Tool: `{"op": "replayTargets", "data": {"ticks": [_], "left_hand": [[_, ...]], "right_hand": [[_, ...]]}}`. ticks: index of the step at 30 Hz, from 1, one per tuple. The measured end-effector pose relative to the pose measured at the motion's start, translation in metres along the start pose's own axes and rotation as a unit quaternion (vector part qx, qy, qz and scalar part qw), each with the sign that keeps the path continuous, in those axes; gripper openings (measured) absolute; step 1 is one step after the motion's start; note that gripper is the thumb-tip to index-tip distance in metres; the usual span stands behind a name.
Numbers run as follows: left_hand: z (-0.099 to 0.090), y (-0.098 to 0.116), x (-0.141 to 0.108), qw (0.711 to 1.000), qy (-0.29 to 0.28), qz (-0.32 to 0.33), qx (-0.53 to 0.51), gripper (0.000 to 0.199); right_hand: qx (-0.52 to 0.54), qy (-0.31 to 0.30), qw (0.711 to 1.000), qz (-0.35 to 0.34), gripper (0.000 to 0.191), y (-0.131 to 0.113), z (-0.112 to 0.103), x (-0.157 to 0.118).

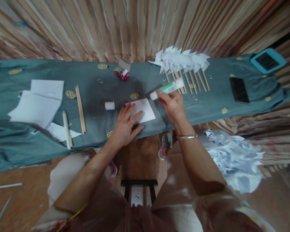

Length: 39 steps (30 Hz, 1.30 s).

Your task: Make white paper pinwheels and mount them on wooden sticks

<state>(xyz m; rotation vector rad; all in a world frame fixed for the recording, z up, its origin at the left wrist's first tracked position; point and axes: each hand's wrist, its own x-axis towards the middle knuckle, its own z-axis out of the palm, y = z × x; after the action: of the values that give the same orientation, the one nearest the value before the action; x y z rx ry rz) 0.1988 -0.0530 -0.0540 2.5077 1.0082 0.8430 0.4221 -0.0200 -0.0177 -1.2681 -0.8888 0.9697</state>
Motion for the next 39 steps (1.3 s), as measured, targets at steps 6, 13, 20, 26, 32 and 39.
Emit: {"op": "replayTargets", "data": {"ticks": [6, 13, 20, 26, 32, 39], "left_hand": [[-0.031, -0.023, 0.0, 0.991, 0.111, -0.068, 0.03, 0.055], [-0.049, -0.046, -0.009, 0.979, 0.151, -0.136, 0.033, 0.059], [-0.057, -0.061, -0.017, 0.957, 0.154, -0.239, 0.063, 0.058], [-0.053, -0.063, -0.013, 0.954, 0.139, -0.255, 0.068, 0.039], [-0.044, -0.036, 0.0, 0.958, 0.162, -0.235, 0.015, 0.031], [-0.033, -0.024, 0.01, 0.974, 0.134, -0.182, -0.018, 0.034]], "right_hand": [[0.122, -0.008, 0.989, 0.08, 0.026, -0.005, 0.005, -0.001], [0.161, -0.01, 0.982, 0.097, 0.024, -0.007, 0.013, -0.004], [0.156, -0.022, 0.978, 0.14, 0.03, -0.011, 0.016, -0.006], [0.155, -0.037, 0.977, 0.145, 0.04, -0.012, 0.032, -0.016], [0.212, -0.078, 0.957, 0.183, 0.037, -0.011, 0.046, -0.025], [0.194, -0.083, 0.958, 0.194, 0.027, -0.008, 0.05, -0.031]]}}
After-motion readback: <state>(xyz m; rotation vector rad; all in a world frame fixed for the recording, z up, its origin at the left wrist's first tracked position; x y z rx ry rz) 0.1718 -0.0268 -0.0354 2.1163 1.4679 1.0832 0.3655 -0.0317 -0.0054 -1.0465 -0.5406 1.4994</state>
